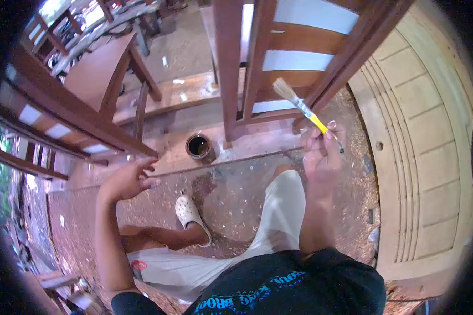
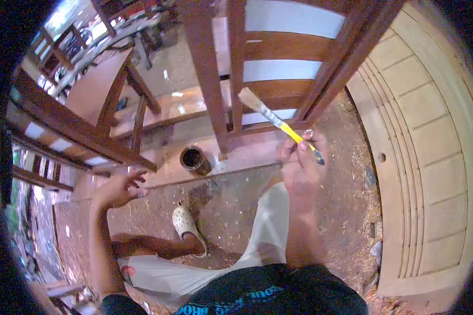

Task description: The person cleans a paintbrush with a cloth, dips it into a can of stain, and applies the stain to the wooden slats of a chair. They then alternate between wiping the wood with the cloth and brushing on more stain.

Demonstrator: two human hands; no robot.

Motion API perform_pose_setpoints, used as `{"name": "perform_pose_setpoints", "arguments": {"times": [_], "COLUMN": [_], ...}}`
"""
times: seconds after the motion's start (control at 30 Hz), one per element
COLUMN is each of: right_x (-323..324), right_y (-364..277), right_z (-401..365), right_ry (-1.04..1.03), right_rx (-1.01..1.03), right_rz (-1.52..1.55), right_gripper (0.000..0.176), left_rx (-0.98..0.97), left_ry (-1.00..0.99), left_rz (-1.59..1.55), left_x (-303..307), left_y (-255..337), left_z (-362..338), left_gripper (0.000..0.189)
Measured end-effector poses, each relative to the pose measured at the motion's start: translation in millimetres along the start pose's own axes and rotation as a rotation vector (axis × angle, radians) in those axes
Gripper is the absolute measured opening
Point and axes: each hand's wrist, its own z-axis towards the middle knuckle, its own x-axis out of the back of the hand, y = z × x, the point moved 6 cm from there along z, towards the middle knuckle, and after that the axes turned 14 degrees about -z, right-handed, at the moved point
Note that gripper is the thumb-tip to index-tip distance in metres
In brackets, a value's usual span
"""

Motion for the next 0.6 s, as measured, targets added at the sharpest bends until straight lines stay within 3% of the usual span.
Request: {"name": "perform_pose_setpoints", "arguments": {"times": [0.07, 0.17, 0.3, 0.5, 0.6], "right_x": [0, -11, -14, 12, 42], "right_y": [-21, -31, -25, -17, -11], "right_z": [8, 27, 42, 42, 35], "right_ry": [0.101, 0.001, 0.069, 0.170, 0.207], "right_rx": [0.182, 0.350, 0.345, 0.243, 0.084], "right_rz": [-0.316, -0.585, -0.654, -0.505, -0.149], "right_gripper": [0.023, 0.025, 0.025, 0.018, 0.017], "left_rx": [-0.004, -0.002, -0.003, -0.077, -0.030], "left_ry": [-0.021, -0.033, -0.030, -0.056, -0.072], "left_rz": [0.026, 0.026, 0.076, 0.108, 0.121], "left_x": [-1, -2, -2, -4, -4], "left_y": [-3, 3, 0, -6, 6], "left_z": [9, 17, 31, 46, 47], "left_gripper": [0.068, 0.064, 0.060, 0.055, 0.044]}}
